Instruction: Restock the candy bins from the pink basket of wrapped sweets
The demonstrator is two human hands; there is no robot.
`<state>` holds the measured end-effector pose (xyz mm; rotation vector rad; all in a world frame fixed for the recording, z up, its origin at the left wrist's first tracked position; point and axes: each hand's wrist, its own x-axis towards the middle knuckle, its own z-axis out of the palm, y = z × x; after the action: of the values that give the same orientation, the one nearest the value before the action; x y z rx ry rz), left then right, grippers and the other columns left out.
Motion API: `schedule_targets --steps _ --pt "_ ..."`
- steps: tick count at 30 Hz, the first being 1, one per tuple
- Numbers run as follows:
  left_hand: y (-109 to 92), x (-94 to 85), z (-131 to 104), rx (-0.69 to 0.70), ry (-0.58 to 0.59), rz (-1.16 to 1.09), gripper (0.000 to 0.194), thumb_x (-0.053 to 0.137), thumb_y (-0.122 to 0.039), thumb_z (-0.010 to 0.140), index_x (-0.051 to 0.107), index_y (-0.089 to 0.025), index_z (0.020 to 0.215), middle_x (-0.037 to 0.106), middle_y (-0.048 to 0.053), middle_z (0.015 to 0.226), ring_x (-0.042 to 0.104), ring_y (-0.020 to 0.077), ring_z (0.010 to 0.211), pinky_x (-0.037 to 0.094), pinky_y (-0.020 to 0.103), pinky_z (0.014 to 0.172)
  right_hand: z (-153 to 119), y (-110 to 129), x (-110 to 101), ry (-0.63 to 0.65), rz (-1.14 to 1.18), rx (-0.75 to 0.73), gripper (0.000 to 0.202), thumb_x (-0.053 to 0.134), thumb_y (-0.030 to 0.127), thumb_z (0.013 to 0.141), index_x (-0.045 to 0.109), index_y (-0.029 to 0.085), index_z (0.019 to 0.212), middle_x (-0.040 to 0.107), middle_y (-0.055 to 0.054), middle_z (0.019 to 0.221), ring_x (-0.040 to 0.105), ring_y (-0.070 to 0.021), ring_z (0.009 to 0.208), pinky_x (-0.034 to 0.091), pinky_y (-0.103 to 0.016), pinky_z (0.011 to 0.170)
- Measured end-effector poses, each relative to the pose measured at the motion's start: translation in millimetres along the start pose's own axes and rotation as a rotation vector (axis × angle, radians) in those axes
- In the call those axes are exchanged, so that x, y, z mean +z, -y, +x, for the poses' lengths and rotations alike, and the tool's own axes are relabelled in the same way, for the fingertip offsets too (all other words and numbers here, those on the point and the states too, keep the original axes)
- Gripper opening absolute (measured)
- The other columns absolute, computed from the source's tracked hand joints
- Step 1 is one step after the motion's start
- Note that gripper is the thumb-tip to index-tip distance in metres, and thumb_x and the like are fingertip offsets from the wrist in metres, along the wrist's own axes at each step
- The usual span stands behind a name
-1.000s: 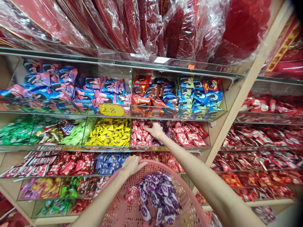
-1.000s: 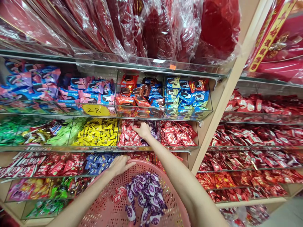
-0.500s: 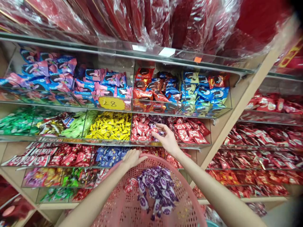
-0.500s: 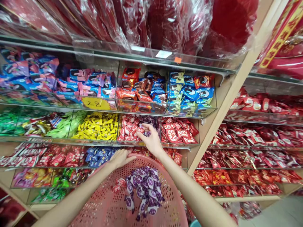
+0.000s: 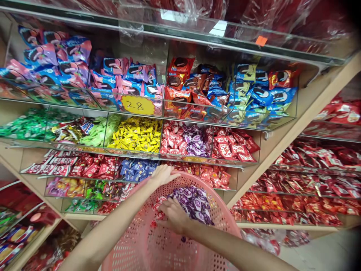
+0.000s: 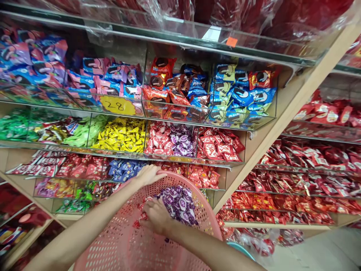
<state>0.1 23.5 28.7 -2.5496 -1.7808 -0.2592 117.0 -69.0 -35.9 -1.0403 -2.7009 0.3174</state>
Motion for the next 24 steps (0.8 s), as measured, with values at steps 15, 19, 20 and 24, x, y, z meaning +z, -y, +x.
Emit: schedule_targets --steps 15,19,20,24 --pt "6.1 7.0 -3.6 0.001 -0.011 0.009 0.067 0.017 -0.070 0.074 0.062 -0.020 0.082 0.063 0.009 0.079 0.059 0.0237 0.080 0.042 0.031 0.068 -4.8 12.8 36.2 -0.134 -0.376 -0.011 0.038 0.056 0.047 0.073 0.053 0.016 0.095 0.054 -0.010 0.097 0.046 -0.0230 0.088 0.038 -0.038 0.074" --pt "6.3 11.0 -1.4 -0.019 -0.010 0.008 0.068 0.017 -0.071 0.074 0.062 -0.020 0.082 0.063 0.010 0.081 0.059 0.0239 0.081 0.042 0.032 0.069 -29.3 9.4 37.6 -0.118 -0.392 -0.109 0.033 0.054 0.041 0.075 0.053 0.017 0.098 0.054 -0.010 0.103 0.045 -0.0238 0.095 0.037 -0.040 0.080" --pt "6.6 11.7 -0.9 -0.019 -0.007 0.004 0.067 0.018 -0.070 0.074 0.062 -0.020 0.083 0.063 0.010 0.081 0.059 0.0238 0.082 0.042 0.032 0.070 -35.1 6.3 38.8 -0.117 -0.418 -0.132 0.026 0.052 0.034 0.077 0.054 0.017 0.097 0.054 -0.009 0.103 0.046 -0.0231 0.096 0.037 -0.040 0.081" --pt "7.8 13.6 0.6 -0.019 0.000 -0.014 0.066 0.020 -0.069 0.074 0.061 -0.020 0.087 0.062 0.010 0.084 0.058 0.0230 0.084 0.041 0.031 0.073 -49.9 -11.1 44.7 -0.147 -0.490 -0.068 0.022 0.050 0.017 0.077 0.054 0.016 0.098 0.054 -0.010 0.108 0.047 -0.0222 0.097 0.037 -0.039 0.082"
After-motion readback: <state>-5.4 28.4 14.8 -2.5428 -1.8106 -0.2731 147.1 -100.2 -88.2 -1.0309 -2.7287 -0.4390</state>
